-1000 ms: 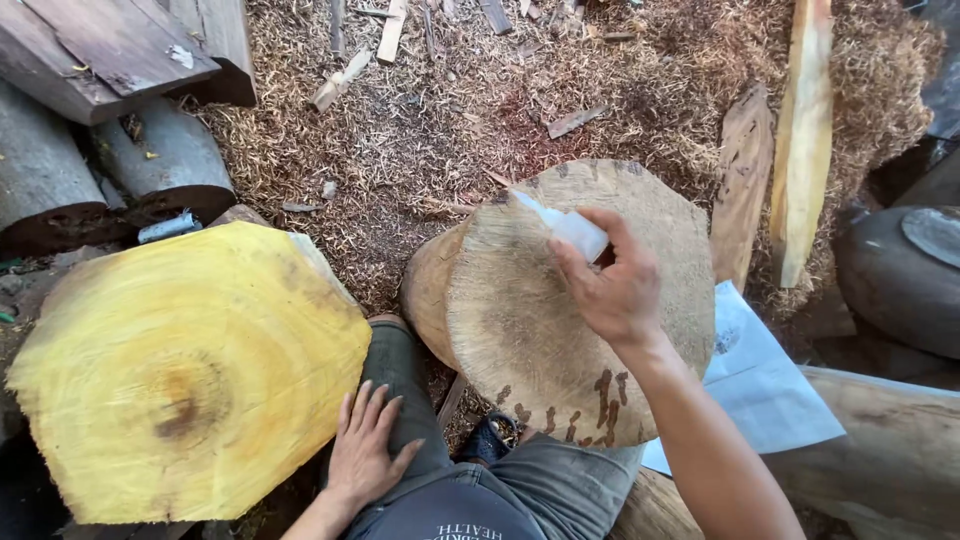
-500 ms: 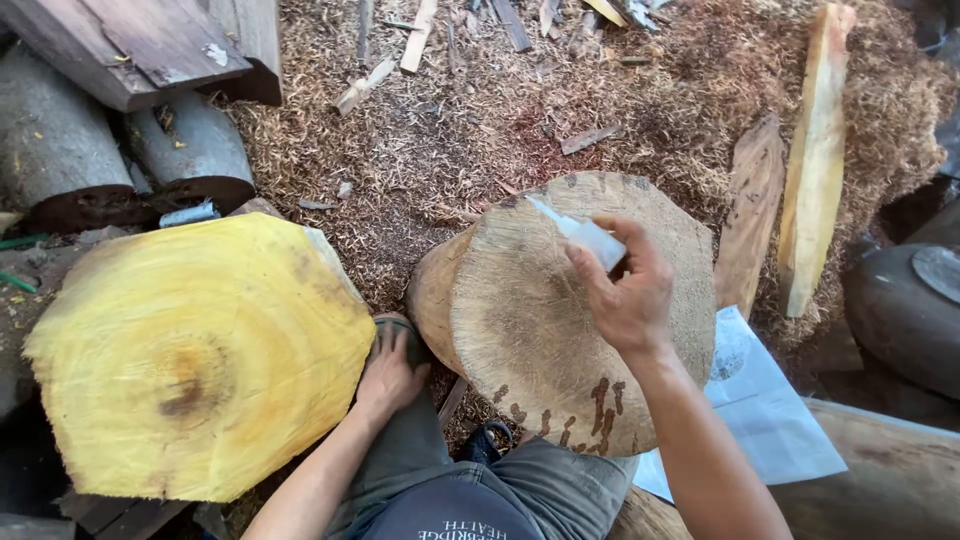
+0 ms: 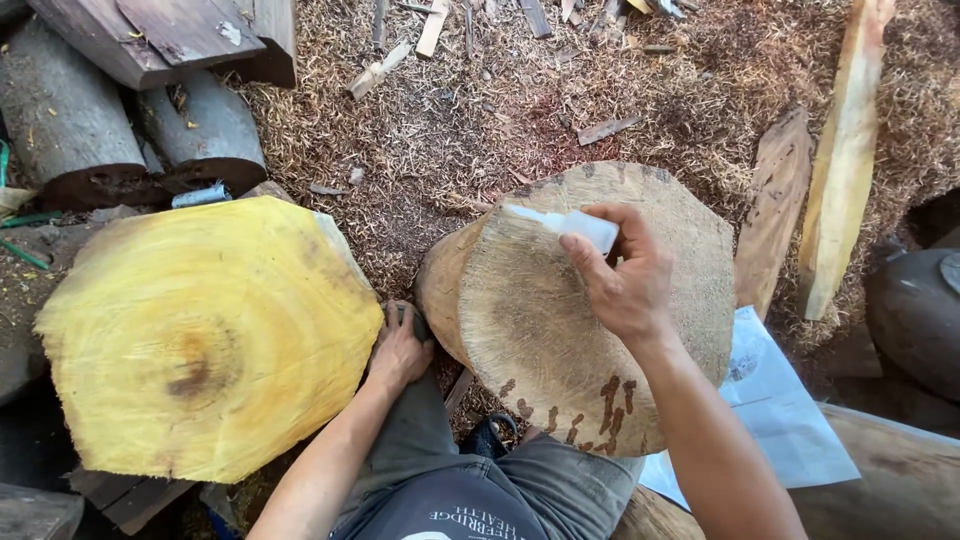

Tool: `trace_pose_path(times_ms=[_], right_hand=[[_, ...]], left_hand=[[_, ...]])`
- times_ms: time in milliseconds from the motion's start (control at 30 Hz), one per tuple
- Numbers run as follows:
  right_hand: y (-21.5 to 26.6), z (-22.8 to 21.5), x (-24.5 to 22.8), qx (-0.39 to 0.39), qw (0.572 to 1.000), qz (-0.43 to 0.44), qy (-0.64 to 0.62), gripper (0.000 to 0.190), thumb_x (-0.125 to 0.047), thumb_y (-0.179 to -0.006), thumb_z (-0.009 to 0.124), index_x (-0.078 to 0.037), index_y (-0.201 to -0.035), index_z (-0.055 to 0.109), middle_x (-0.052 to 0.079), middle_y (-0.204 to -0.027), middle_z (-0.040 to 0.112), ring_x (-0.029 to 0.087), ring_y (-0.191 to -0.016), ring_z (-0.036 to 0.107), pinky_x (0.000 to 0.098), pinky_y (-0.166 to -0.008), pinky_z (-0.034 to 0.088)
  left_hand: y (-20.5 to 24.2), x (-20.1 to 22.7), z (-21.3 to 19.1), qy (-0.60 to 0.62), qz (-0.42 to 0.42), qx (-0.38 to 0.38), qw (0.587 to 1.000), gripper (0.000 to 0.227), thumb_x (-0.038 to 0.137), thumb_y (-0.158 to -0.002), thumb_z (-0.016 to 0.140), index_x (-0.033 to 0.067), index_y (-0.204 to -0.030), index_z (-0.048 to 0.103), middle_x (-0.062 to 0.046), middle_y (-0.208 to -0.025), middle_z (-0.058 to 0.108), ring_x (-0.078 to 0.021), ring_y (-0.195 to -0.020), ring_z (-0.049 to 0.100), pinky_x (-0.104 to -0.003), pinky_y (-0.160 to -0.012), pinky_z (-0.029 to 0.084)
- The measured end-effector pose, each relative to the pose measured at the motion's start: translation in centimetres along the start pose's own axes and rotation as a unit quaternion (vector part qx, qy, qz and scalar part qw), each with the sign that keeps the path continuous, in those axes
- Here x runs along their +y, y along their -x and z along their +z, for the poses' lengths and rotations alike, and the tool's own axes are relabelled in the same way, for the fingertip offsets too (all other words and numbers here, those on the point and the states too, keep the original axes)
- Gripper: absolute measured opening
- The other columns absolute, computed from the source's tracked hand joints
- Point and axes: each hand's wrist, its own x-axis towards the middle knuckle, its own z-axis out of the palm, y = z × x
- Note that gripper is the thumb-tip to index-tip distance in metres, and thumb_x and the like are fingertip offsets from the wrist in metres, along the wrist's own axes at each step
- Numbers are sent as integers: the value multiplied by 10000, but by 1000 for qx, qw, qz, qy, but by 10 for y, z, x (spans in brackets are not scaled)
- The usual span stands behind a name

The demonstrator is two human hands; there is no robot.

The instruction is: Apply adhesive to wood pieces to join them or fill cracks during a woodworking project.

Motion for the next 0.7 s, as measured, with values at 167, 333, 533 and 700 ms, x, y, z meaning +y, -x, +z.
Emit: trace_pose_path(times_ms=[167,333,533,700], right_hand=[[-4,-2,2,52,998,4,20,325,-299,-986,754,-73,-1192,644,50,-957,727,94,-773,692,232,-591,579],[-4,0,2,54,999,-2,-7,335,-290,-987,773,-69,-1204,645,36,-947,726,72,-797,677,211,-630,560],[-3,-6,-3,53,998,-11,-10,304,-273,-985,781,-66,-1175,665,35,-947,719,71,-793,663,208,-626,548],[-3,-9,3,60,997,-49,5,260,-281,-1012,764,-76,-1141,669,40,-1002,742,89,-838,723,223,-635,623]], left_hand=[[0,0,-1,0,10,19,1000,982,335,-901,711,116,-1605,62,-275,-1680,41,-548,-1508,149,-534,-1242,208],[5,6,-7,-1,11,17,1000,986,337,-896,714,121,-1606,65,-271,-1680,40,-551,-1498,176,-530,-1236,232],[4,7,-7,-1,8,14,1000,978,335,-891,720,115,-1600,84,-268,-1685,47,-551,-1488,214,-532,-1223,269],[8,13,-13,-21,5,13,1000,972,337,-896,727,106,-1609,108,-253,-1679,62,-545,-1507,193,-537,-1235,246]])
